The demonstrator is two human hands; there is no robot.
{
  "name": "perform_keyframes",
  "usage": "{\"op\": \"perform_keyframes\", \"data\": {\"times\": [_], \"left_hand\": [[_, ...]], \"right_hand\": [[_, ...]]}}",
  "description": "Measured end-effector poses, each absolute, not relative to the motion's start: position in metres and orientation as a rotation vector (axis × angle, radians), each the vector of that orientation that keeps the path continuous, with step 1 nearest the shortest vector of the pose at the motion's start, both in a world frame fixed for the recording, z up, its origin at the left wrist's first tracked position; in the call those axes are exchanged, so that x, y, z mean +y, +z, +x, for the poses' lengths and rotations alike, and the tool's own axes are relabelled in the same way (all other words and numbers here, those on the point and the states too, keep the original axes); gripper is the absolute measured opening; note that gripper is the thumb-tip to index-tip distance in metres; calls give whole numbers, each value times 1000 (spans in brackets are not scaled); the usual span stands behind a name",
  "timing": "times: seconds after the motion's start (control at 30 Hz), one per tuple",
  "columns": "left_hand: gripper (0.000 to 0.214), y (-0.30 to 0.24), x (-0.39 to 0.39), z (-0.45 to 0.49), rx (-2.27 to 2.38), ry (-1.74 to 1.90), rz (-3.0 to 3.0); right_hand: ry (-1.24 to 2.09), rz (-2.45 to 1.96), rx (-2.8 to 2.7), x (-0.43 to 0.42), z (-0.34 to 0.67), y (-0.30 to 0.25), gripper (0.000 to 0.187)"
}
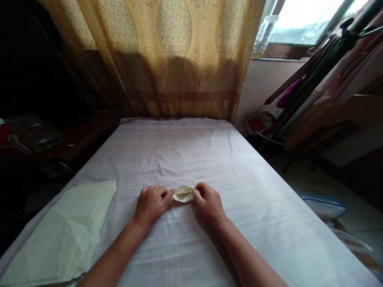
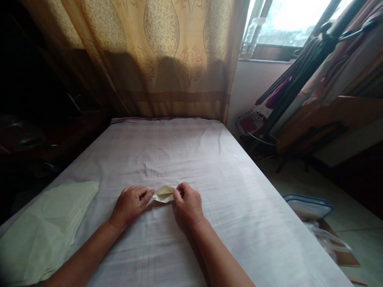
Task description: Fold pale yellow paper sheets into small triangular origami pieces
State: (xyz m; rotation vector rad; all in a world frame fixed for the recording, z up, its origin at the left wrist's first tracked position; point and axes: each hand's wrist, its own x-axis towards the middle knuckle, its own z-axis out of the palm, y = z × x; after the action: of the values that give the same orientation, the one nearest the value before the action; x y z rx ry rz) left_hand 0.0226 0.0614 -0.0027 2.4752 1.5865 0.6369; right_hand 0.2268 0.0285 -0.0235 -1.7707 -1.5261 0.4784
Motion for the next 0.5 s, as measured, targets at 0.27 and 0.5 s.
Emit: {"op": "perform_keyframes", "data": {"times": [0.27,0.5], "left_hand": [[55,-13,81,-13,1641,886,2302],[51,-20,83,-14,1608,1017,2301]], "right_hand": [[356,-1979,-1493,69,270,-8,16],[350,-2222,-1266,145,345,16,16]]}}
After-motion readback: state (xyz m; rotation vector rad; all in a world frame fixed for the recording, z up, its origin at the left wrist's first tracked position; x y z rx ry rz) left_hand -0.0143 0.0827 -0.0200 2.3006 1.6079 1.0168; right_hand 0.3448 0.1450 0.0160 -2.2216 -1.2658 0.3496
